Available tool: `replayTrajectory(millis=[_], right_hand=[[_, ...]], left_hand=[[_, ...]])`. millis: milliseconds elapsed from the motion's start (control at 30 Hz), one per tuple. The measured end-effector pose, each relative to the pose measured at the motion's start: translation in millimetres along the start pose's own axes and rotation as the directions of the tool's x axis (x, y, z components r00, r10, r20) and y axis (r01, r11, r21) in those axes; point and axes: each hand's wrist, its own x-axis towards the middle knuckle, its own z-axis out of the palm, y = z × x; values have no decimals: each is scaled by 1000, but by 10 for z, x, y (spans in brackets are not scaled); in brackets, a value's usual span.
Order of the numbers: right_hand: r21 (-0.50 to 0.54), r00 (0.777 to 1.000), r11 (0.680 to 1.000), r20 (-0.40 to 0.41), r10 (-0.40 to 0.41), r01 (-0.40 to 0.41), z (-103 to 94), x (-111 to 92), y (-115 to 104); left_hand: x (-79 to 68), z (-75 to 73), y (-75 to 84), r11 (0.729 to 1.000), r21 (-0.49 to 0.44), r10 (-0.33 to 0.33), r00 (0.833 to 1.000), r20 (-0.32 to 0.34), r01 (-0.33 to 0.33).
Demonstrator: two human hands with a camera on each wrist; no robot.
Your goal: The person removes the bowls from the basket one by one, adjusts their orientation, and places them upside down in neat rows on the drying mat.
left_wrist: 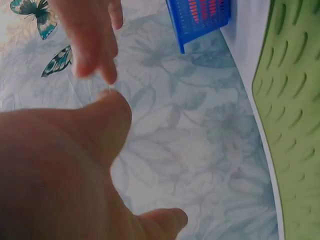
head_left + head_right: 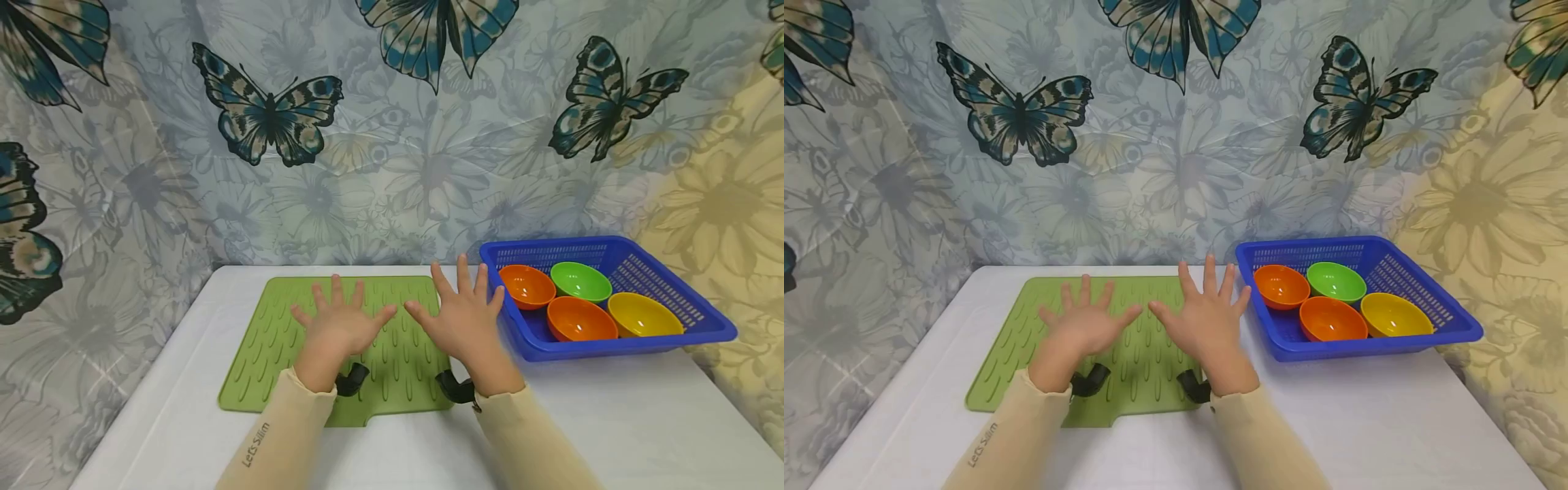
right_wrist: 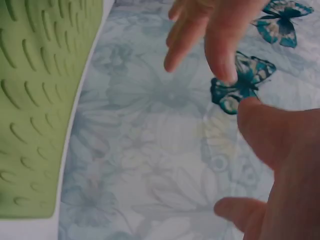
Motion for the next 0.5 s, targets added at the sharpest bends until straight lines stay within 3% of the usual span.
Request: replayTrajectory(millis=[133,333,500], right_hand=[[68,995,993,-9,-95,96,-227,10,93],[187,981,964,16,-195,188,-644,18,310],[264,970,941,55,-236,213,-956,12,605]], left_hand=[[38,-127,-198,999,-36,20,999,36,-18],[69,-347,-687,991,-112,82,994,79,-73],[93,-440,-1134,959,-251,169,979,118,-136]])
